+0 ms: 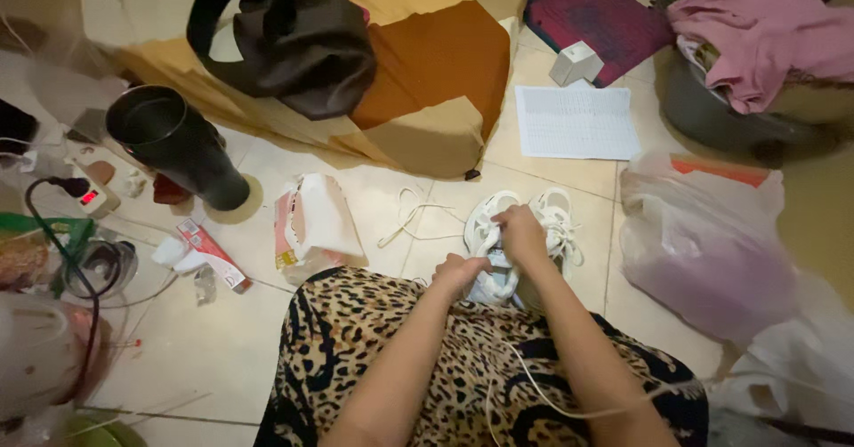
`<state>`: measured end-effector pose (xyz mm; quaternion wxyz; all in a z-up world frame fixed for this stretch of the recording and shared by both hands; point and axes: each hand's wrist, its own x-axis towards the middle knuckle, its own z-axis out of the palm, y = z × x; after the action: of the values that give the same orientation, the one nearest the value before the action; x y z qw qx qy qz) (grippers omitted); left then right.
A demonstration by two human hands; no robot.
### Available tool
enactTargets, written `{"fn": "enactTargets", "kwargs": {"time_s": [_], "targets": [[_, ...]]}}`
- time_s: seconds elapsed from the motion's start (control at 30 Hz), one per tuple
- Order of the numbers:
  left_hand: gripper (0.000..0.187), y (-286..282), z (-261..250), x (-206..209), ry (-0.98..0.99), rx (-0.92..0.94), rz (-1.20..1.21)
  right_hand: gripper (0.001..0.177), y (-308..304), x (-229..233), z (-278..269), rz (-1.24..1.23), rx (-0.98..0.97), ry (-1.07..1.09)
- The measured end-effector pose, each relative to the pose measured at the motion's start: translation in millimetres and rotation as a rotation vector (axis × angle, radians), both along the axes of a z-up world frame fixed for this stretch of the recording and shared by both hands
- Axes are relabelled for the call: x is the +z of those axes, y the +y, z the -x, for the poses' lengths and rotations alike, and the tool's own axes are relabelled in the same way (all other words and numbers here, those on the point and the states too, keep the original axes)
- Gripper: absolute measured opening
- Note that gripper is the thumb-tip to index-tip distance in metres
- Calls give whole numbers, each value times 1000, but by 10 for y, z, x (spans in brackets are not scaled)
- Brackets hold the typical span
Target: The person removes the laces from a pair of white sneakers, then re-laces both shoes by threading the laces through the eyelets and tying them. The shoes remain on the floor throughout the process.
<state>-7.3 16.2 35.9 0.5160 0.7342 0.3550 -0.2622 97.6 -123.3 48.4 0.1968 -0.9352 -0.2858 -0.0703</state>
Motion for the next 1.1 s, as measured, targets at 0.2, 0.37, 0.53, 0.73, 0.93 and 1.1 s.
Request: {"fn": "enactTargets", "kwargs": {"time_s": [0.2, 0.37, 0.53, 0.73, 0.93, 1.1], "targets": [[76, -52, 17, -52, -32, -9, 18, 37, -288, 185, 37, -133, 228, 269], [71, -55, 50, -89, -117, -22, 114, 26, -210, 388, -161, -430, -84, 581], [78, -77, 192, 237, -213, -113, -69, 26, 13, 264, -143, -399, -107, 398], [91, -112, 329, 706, -260, -28, -360, 29, -183, 119, 341, -378, 119, 179], [83, -169, 390, 857, -589, -63, -589, 29, -421, 624, 531, -323, 204, 207], [79, -171, 439, 913, -761, -28, -647, 26, -283, 990, 267, -666, -78, 160]]}}
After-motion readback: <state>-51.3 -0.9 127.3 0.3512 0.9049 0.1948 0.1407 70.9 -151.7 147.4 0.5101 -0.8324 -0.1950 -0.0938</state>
